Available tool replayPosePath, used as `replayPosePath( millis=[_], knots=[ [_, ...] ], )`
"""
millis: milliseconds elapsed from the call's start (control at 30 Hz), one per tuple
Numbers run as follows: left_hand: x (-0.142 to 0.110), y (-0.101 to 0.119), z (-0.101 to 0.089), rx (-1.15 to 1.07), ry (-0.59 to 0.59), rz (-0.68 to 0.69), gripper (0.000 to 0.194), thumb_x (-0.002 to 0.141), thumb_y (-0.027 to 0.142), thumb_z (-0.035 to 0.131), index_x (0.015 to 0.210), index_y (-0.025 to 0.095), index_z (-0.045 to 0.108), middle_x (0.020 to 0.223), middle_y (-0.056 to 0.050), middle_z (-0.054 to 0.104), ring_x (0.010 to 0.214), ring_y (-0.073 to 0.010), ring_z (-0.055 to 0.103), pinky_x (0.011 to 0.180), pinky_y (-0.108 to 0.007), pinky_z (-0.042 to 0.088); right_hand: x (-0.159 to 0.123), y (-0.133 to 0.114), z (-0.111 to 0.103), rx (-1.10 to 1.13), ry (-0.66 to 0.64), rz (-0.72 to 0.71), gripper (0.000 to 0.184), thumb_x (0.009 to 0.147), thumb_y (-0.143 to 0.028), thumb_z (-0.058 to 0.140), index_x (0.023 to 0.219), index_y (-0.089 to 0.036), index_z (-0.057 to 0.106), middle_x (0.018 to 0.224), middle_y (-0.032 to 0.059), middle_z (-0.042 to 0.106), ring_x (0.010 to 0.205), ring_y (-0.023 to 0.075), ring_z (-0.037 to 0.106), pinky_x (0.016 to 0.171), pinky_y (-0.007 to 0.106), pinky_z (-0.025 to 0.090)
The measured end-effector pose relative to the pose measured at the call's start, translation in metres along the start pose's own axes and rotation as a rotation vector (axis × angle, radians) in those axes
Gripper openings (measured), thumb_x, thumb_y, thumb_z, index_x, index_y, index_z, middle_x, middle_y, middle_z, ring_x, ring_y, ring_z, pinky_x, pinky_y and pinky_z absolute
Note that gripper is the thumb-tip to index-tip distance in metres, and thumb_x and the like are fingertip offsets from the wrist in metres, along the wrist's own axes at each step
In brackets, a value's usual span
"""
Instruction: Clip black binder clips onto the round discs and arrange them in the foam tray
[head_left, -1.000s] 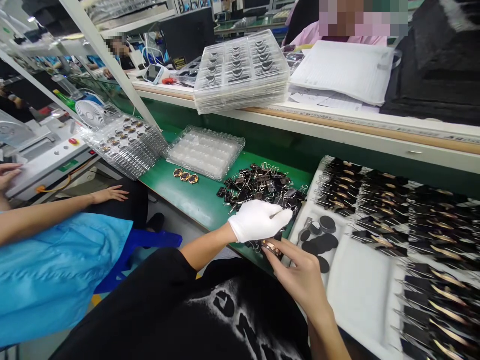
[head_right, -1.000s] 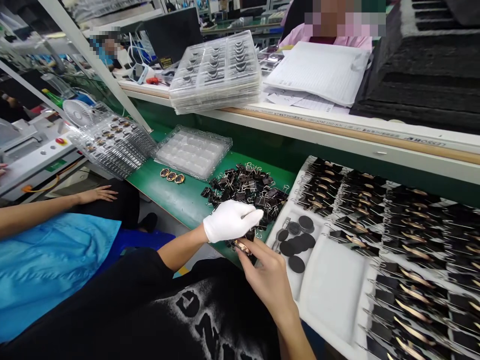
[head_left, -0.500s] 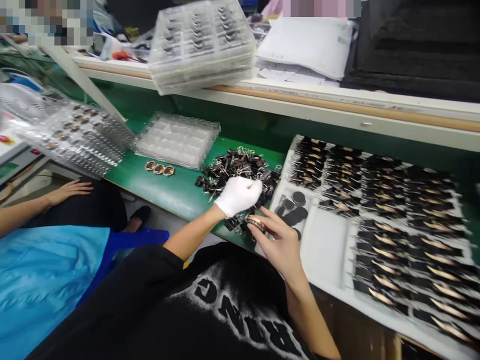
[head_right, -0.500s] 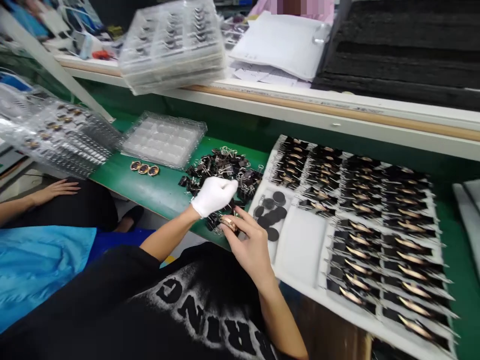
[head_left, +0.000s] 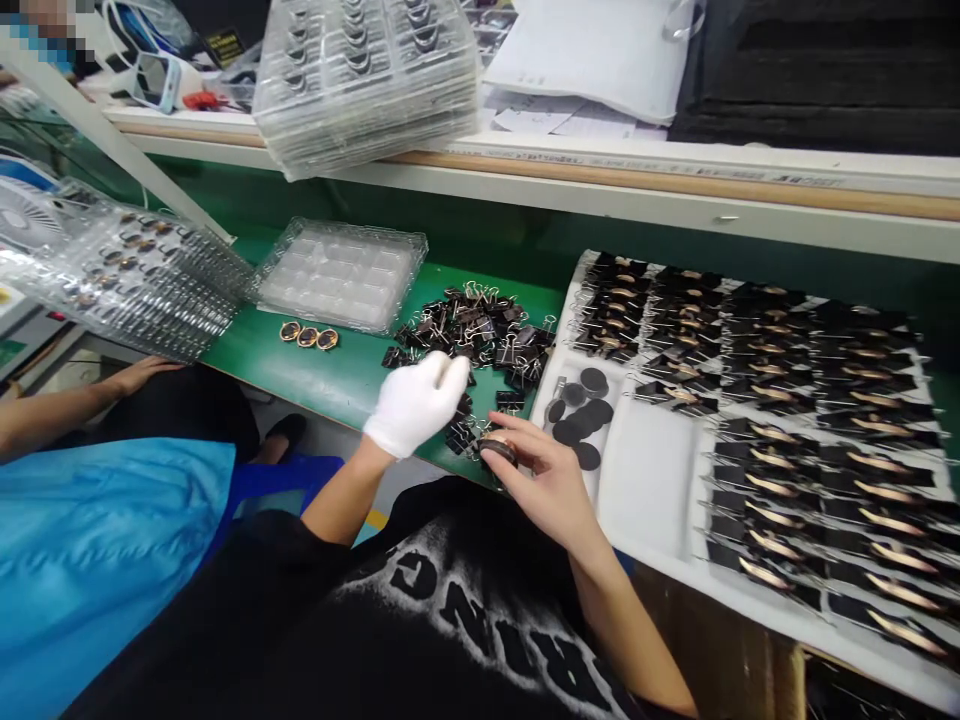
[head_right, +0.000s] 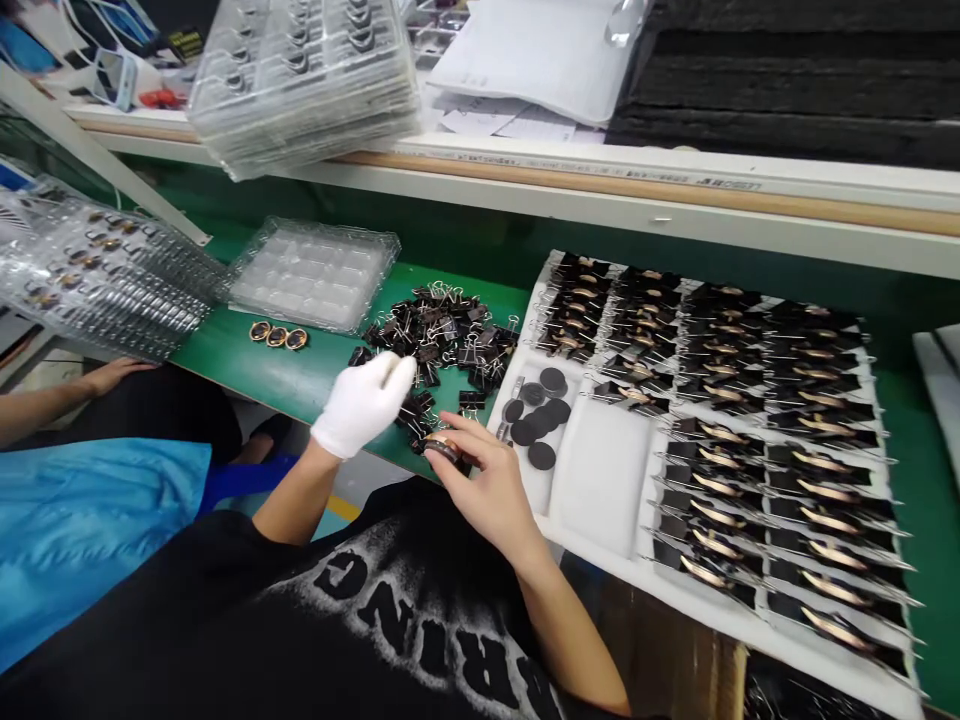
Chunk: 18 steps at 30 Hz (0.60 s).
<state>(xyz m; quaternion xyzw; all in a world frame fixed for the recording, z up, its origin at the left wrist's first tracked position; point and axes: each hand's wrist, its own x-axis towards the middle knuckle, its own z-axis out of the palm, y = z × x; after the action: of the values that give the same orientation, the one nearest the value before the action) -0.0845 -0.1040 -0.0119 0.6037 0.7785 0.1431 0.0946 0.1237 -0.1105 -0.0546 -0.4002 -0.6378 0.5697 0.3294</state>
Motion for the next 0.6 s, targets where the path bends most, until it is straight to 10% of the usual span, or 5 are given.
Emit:
replayPosePath(
  millis=[100,233,400,600],
  knots=[
    [-0.009,-0.060,-0.005,0.164,0.003,-0.240,0.036,0.108,0.042,0.035,0.090,0.024,0.061,0.080,-0.007,0.076,0.074,-0.0263,0.071,0.066,-0.032,0.034,-0.004,-0.003,0.032,0.132,-0.130,0.083,0.016,0.091,-0.035,0.073,0.098,-0.024,0.081,0.115,0.0090,0.080,0.104,0.0246,0.076,0.090,0.038,0.062],
    [-0.013,-0.112,0.002,0.375,-0.110,-0.205,0.039,0.107,0.044,0.036,0.101,0.021,0.067,0.085,-0.011,0.079,0.082,-0.0288,0.074,0.069,-0.032,0.038,-0.009,0.006,0.098,0.599,-0.263,0.428,0.028,0.085,-0.047,0.080,0.093,-0.020,0.076,0.094,0.0061,0.081,0.086,0.0196,0.075,0.081,0.032,0.060],
    [-0.009,-0.123,0.013,0.386,-0.196,-0.038,0.047,0.106,0.053,0.035,0.107,0.022,0.071,0.101,-0.012,0.079,0.096,-0.0303,0.075,0.075,-0.034,0.042,-0.009,0.029,0.168,0.846,-0.271,0.685,0.041,0.072,-0.052,0.087,0.092,-0.018,0.077,0.095,0.0095,0.081,0.084,0.0203,0.076,0.074,0.031,0.059],
    [0.000,-0.139,-0.003,0.396,-0.166,0.143,0.052,0.102,0.062,0.041,0.111,0.021,0.073,0.108,-0.013,0.076,0.094,-0.0299,0.074,0.075,-0.036,0.044,-0.001,0.049,0.204,0.941,-0.113,0.717,0.043,0.069,-0.049,0.090,0.099,-0.021,0.079,0.103,0.0061,0.080,0.089,0.0174,0.074,0.077,0.030,0.059]
  ],
)
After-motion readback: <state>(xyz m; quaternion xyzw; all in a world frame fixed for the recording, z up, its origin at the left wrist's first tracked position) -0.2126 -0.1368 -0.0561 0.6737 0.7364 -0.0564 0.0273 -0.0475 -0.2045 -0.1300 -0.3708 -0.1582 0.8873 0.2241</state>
